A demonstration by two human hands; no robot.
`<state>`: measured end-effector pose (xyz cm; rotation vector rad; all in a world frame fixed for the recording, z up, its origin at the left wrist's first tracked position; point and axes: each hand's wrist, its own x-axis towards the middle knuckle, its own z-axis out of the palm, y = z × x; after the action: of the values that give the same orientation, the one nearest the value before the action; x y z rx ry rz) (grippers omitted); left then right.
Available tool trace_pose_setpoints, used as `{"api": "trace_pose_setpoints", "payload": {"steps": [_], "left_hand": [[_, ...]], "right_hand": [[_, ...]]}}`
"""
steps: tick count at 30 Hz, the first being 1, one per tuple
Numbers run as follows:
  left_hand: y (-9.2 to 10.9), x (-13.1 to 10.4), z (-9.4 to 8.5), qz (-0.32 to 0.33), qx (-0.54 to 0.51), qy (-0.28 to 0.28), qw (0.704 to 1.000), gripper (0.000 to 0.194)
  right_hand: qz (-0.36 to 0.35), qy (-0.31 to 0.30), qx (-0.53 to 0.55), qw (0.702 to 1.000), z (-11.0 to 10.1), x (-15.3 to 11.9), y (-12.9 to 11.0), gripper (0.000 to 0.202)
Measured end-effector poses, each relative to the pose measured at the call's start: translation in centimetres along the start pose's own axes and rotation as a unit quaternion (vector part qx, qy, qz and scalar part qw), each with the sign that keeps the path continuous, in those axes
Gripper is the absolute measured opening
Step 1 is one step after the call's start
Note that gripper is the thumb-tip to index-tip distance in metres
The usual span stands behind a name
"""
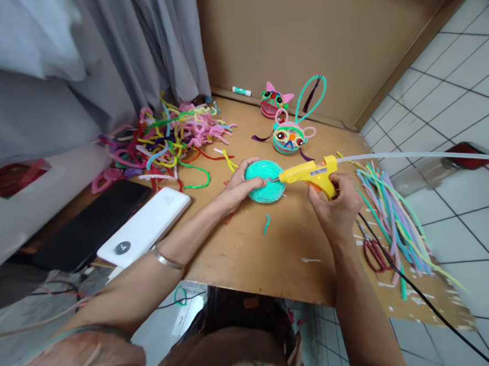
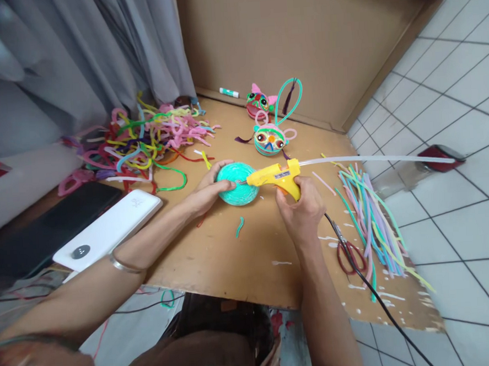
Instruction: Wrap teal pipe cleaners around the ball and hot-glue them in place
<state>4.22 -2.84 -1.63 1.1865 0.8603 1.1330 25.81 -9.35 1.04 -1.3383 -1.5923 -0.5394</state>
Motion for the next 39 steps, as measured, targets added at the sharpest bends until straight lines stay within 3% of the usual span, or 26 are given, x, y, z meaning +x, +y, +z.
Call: {"api": "trace_pose_setpoints", "payload": {"steps": [11, 26, 34, 39], "left_hand": [[-0.1, 0.1, 0.0, -0.004, 0.002, -0.005, 1.0, 0.078], [0.4, -0.3, 0.2, 0.001, 0.002, 0.006, 1.0, 0.075], [0.5, -0.2, 0.3, -0.002, 0.003, 0.006, 1.0, 0.076], [0.5, -0.2, 0.2, -0.004, 0.019, 0.008, 1.0, 0.077]], "right_hand": [[-0.014, 0.022, -0.022, 0.999, 0.3, -0.2, 0.0, 0.02], [0.05, -0.017, -0.01, 0.999, 0.1, -0.2, 0.0, 0.023], [0.19, -0.017, 0.058, 0.98, 0.8, 0.0, -0.3, 0.031], [0.28, -0.02, 0.033, 0.959, 1.3, 0.1, 1.3, 0.034]]}}
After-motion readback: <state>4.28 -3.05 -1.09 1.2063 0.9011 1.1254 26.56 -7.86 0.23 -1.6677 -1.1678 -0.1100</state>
